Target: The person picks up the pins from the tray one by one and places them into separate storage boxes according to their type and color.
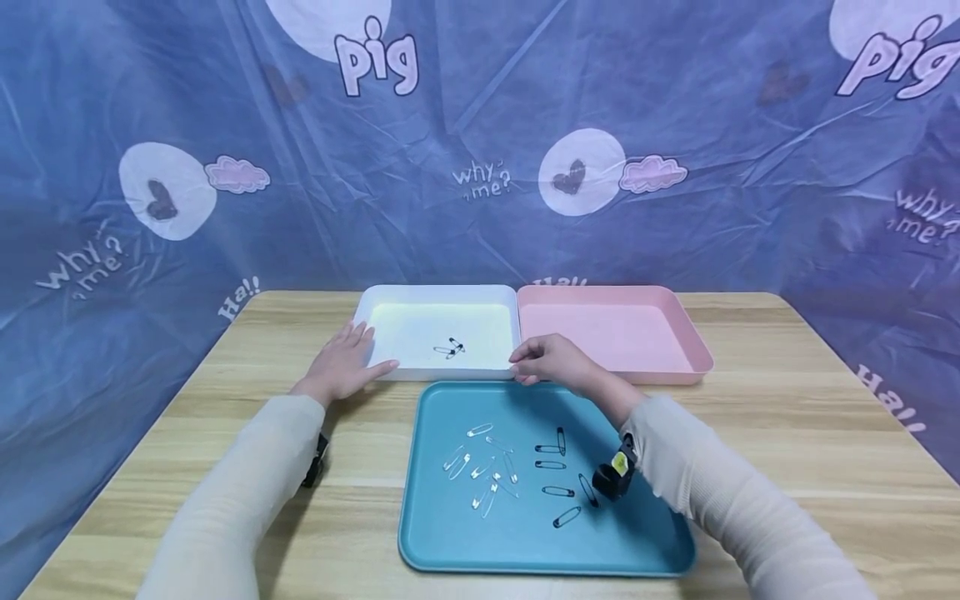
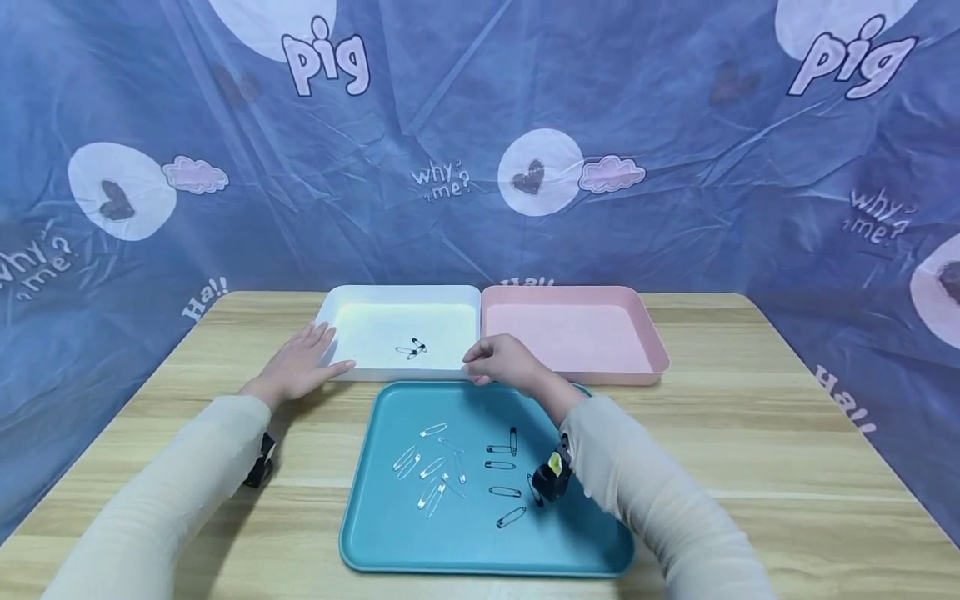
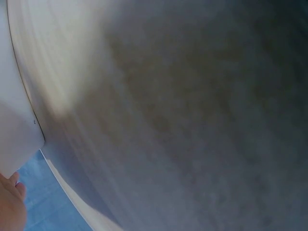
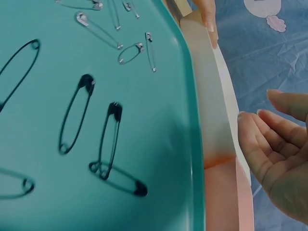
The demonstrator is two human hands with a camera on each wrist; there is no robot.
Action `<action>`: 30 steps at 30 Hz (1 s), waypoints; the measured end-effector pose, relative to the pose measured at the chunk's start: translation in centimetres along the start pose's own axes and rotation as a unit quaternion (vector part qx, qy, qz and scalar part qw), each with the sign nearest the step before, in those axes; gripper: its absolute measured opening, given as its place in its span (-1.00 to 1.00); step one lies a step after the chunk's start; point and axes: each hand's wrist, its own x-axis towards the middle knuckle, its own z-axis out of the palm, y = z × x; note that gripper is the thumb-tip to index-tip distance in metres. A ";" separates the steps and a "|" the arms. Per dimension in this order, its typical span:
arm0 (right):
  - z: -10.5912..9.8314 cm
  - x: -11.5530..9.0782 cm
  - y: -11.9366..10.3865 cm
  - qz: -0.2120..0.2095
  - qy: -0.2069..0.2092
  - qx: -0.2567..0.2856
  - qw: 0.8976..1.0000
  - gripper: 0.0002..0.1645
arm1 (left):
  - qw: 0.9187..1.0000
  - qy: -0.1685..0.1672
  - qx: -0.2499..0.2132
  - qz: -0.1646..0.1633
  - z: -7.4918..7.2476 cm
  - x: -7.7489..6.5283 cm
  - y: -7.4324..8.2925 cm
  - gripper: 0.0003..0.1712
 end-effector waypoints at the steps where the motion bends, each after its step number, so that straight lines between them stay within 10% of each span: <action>1: -0.1 -0.2 0.2 -0.006 -0.011 0.002 1.000 -0.66 | 1.000 0.000 -0.002 0.000 0.0 0.0 0.0 0.07; 30: -2.6 -3.6 4.3 -0.008 -0.094 -0.062 0.994 -0.64 | 1.000 0.009 0.004 0.012 0.1 0.0 0.0 0.06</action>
